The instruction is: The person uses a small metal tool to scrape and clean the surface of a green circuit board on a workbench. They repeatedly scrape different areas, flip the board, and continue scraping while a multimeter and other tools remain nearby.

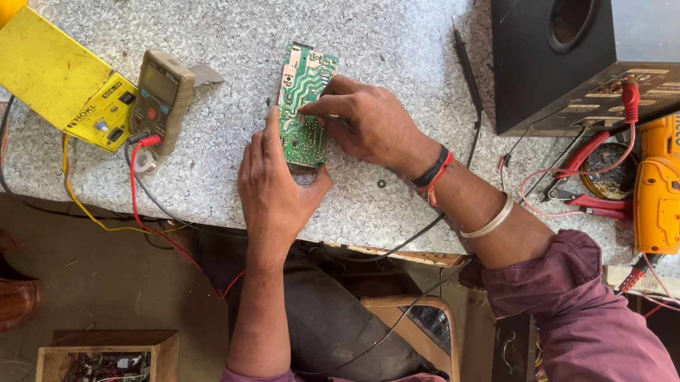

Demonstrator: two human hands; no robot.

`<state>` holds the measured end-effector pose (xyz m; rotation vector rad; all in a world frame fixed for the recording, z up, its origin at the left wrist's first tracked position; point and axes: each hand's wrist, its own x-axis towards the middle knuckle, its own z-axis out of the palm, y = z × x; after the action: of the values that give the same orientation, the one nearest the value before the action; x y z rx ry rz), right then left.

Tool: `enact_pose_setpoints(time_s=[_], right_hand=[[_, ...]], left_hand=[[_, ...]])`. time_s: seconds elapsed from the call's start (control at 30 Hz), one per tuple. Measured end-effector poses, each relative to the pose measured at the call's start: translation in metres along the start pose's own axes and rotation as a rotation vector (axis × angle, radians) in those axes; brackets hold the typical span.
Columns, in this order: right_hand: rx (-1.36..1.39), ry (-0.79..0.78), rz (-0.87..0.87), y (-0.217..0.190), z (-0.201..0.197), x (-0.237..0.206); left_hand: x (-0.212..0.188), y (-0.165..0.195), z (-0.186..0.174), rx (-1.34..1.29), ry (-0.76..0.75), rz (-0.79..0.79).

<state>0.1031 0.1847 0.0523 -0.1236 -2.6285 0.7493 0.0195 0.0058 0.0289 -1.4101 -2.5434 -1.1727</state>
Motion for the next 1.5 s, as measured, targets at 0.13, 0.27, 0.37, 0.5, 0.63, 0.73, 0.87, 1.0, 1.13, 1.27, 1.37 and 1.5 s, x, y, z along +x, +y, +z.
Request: enact_pose_setpoints(time_s=[0.13, 0.27, 0.37, 0.5, 0.63, 0.73, 0.87, 1.0, 1.13, 1.27, 1.37, 1.5], right_hand=[[-0.006, -0.006, 0.000, 0.0006, -0.0006, -0.0008], [-0.001, -0.004, -0.003, 0.0001, -0.0013, -0.0010], [0.000, 0.003, -0.007, -0.0006, -0.0012, -0.0009], [0.013, 0.011, -0.014, -0.0008, -0.0013, -0.0006], [0.004, 0.002, -0.013, -0.0004, -0.0015, -0.0003], [0.005, 0.006, -0.024, 0.0001, -0.0011, -0.0001], [0.003, 0.006, -0.027, 0.0010, -0.0004, -0.0001], [-0.009, 0.023, -0.044, 0.0015, -0.0001, -0.0009], [-0.005, -0.008, -0.005, 0.0005, 0.0000, -0.0002], [-0.008, -0.008, -0.012, -0.0015, -0.0011, -0.0022], [-0.017, 0.015, -0.035, -0.0030, -0.0009, -0.0039], [0.016, 0.019, 0.003, -0.0021, -0.0014, -0.0017]], left_hand=[[-0.0002, 0.0006, -0.0004, 0.002, 0.008, 0.007], [-0.0001, 0.0002, -0.0008, 0.002, 0.011, 0.012], [-0.0001, 0.0003, -0.0005, -0.002, 0.014, 0.015], [-0.0003, 0.0003, -0.0006, -0.006, 0.008, 0.009], [0.0000, 0.0002, -0.0001, -0.001, 0.017, 0.013], [-0.0005, 0.0000, 0.0003, -0.010, 0.011, 0.002], [-0.0005, -0.0004, 0.0004, -0.003, 0.017, 0.010], [-0.0005, -0.0001, 0.0003, -0.006, 0.010, 0.010], [-0.0003, -0.0003, 0.0000, -0.005, 0.000, -0.007], [-0.0005, -0.0006, -0.0001, -0.005, 0.011, 0.005], [-0.0002, 0.0001, 0.0003, -0.008, 0.025, 0.009], [0.0000, 0.0014, 0.0002, -0.012, 0.026, -0.018]])
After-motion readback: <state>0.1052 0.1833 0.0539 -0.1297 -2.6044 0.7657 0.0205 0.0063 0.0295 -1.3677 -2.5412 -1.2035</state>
